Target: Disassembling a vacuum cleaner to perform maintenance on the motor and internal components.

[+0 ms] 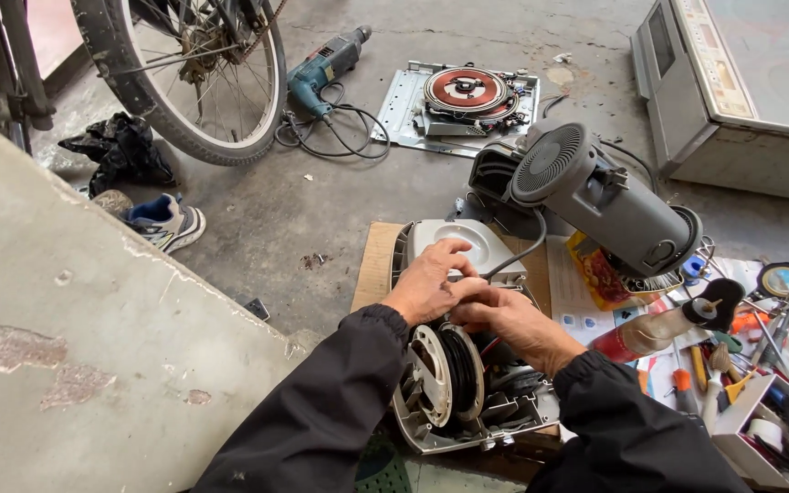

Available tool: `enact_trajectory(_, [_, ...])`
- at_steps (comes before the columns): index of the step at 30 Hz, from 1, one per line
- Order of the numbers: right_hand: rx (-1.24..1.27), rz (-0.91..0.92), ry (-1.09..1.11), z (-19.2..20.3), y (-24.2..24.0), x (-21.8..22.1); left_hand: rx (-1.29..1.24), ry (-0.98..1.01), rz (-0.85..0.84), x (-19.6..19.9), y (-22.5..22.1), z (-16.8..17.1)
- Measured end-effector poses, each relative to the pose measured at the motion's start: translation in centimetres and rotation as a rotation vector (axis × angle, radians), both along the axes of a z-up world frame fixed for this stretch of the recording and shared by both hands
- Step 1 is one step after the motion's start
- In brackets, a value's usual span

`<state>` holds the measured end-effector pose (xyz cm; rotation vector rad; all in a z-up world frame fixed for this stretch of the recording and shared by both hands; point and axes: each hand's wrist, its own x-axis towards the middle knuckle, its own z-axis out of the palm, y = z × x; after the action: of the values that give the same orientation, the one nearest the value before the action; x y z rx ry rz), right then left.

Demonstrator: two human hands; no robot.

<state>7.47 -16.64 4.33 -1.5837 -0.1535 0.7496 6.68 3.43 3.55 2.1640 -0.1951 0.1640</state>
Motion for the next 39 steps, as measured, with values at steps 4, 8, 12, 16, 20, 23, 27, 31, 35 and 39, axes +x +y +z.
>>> enact_trajectory(4, [0.07,-0.078,-0.042,-0.8,0.2,0.1,-0.016,0.05,0.03,-0.2,-0.6,0.5])
enact_trajectory(8, [0.095,-0.149,-0.103,0.3,0.1,-0.2,-0.181,0.003,0.021,-0.4,1.5,0.0])
enact_trajectory(12, [0.097,-0.204,-0.197,1.8,-0.2,-0.3,0.157,-0.111,0.004,0.0,6.0,-5.9])
enact_trajectory(16, [0.1,-0.23,-0.264,1.9,-1.0,-0.1,0.025,-0.068,0.044,-0.5,5.5,-7.9])
enact_trajectory(20, [0.12,-0.305,-0.362,2.5,-0.9,-0.1,0.03,-0.013,0.099,-1.4,5.1,-6.6])
enact_trajectory(23, [0.13,-0.33,-0.412,2.2,-1.1,0.2,-0.066,0.053,0.314,-2.9,3.6,-4.2])
enact_trajectory(27, [0.103,-0.344,-0.425,1.3,-1.7,1.0,-0.678,0.198,0.933,-8.6,1.5,-3.3])
enact_trajectory(31, [0.119,-0.357,-0.434,1.6,-1.8,0.5,-1.066,0.367,1.194,-13.8,-3.3,-4.9])
enact_trajectory(35, [0.125,-0.359,-0.389,3.6,-1.9,-0.1,-1.151,0.502,1.045,-15.8,-6.4,-7.3])
enact_trajectory(39, [0.184,-0.39,-0.383,3.6,-2.7,-0.2,-0.918,0.454,0.913,-16.8,-7.1,-7.0])
